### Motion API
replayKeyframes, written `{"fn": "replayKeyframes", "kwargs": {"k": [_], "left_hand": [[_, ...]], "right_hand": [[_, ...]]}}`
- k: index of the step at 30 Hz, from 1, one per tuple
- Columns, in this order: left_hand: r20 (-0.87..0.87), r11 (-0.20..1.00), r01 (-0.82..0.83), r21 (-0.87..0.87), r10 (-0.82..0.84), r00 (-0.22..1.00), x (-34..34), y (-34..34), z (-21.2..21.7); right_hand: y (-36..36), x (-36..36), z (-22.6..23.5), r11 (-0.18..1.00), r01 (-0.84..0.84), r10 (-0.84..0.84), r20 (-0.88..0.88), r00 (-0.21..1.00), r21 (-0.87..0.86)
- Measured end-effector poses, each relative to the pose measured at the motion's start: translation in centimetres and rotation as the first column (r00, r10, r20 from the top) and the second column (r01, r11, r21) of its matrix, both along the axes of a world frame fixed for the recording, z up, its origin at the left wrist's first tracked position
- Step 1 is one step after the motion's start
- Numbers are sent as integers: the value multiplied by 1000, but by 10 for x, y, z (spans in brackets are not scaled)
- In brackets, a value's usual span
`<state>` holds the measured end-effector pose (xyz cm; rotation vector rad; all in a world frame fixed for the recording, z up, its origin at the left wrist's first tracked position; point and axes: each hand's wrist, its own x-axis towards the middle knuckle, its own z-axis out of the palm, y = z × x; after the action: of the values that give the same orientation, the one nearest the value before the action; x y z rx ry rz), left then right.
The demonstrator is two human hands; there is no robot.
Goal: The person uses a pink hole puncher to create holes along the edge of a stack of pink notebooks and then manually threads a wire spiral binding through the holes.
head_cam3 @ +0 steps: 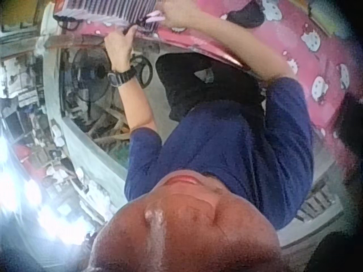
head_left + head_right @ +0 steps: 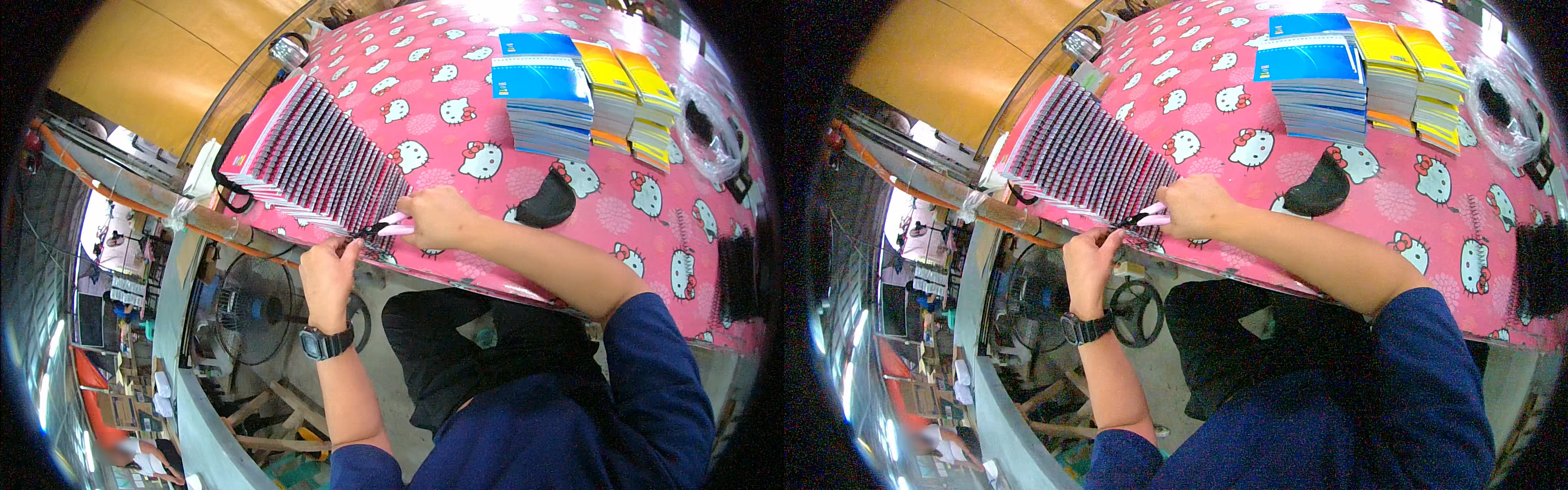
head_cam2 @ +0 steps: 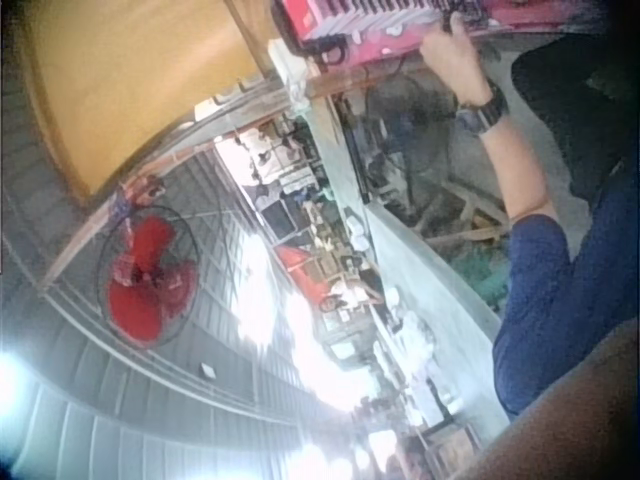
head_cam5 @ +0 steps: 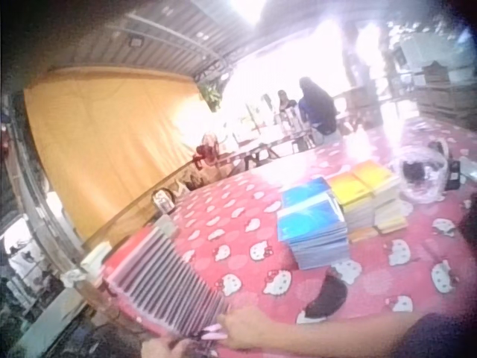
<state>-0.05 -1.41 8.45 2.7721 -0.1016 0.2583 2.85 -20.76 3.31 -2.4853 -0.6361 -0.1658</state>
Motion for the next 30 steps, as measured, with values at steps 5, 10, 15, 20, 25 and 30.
{"fn": "replayKeyframes", "kwargs": {"k": [5, 10, 15, 20, 25, 30], "left_hand": [[-1, 1000, 3, -24, -3, 1000, 4, -1, -5], [-35, 999, 19, 32, -18, 999, 4, 0, -2], [-50, 995, 50, 82, -46, 998, 5, 1, 1], [-70, 992, 57, 117, -49, 996, 7, -4, 1], [-94, 963, 123, 240, -103, 990, 16, -2, 2], [-42, 962, 199, 187, -194, 980, 26, 14, -6]], "right_hand": [[-7, 4, -22, 998, 54, -57, 202, 978, 19], [0, 5, -28, 995, 84, -65, 305, 950, -48], [0, 0, -21, 996, 90, -82, 337, 938, -8], [0, -8, -19, 991, 125, -102, 341, 935, -47], [4, -6, -21, 991, 128, -106, 328, 939, -45], [1, -6, -7, 995, 41, -30, 110, 993, -93]]}}
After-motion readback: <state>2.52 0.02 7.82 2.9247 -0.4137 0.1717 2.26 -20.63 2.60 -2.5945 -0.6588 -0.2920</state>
